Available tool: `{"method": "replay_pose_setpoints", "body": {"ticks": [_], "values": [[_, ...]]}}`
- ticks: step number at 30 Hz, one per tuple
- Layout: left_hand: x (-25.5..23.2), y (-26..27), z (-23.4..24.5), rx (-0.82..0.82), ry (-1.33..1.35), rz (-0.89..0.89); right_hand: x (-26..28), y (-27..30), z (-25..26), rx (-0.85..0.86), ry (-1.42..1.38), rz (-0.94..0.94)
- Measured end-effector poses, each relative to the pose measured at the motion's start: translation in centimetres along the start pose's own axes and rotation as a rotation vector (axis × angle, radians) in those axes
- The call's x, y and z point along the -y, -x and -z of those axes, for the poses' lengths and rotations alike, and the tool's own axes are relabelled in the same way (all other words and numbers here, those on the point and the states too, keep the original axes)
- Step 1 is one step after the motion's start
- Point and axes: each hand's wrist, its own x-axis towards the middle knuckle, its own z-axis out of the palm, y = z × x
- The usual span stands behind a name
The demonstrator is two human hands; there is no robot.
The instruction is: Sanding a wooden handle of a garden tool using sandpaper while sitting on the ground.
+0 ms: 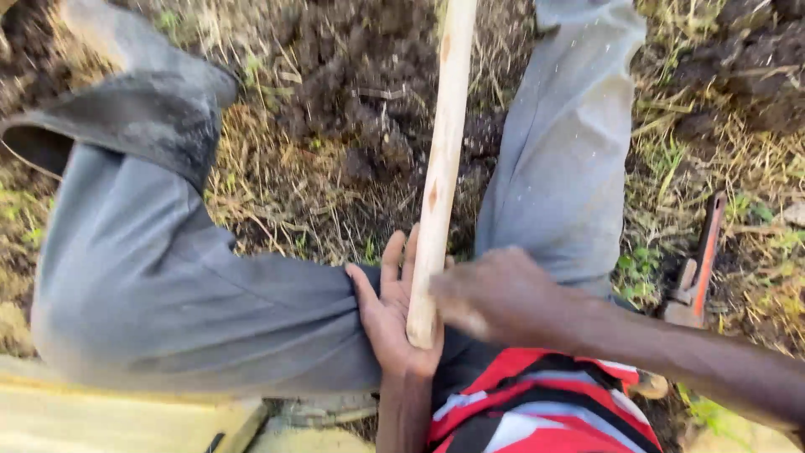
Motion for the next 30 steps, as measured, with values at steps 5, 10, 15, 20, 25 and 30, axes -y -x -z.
{"method": "replay_pose_setpoints", "body": {"ticks": [5, 10, 15, 20, 25, 30], "values": [[-0.1, 0.0, 0.0, -0.040, -0.018, 0.020, -1.2, 0.3, -0.4, 0.002, 0.007, -0.080], [-0.7, -0.5, -1.0, -0.014, -0.081, 0.124, -2.4, -0.3, 3.8, -0.202, 0.078, -0.369], [-1.0, 0.8, -0.7, 0.177, -0.122, 0.414, -1.5, 0.9, 3.8, -0.510, -0.299, -0.375], [-1.2, 0.7, -0.9, 0.204, -0.130, 0.530, -0.9, 1.8, 1.2, -0.656, -0.686, -0.647], [-0.4, 0.9, -1.4, 0.157, -0.340, 0.475, -0.7, 1.8, 0.3, -0.668, -0.763, -0.609], [1.3, 1.3, -2.2, 0.069, -0.694, 0.354, -0.6, 1.5, 1.7, -0.676, -0.620, -0.504]]}}
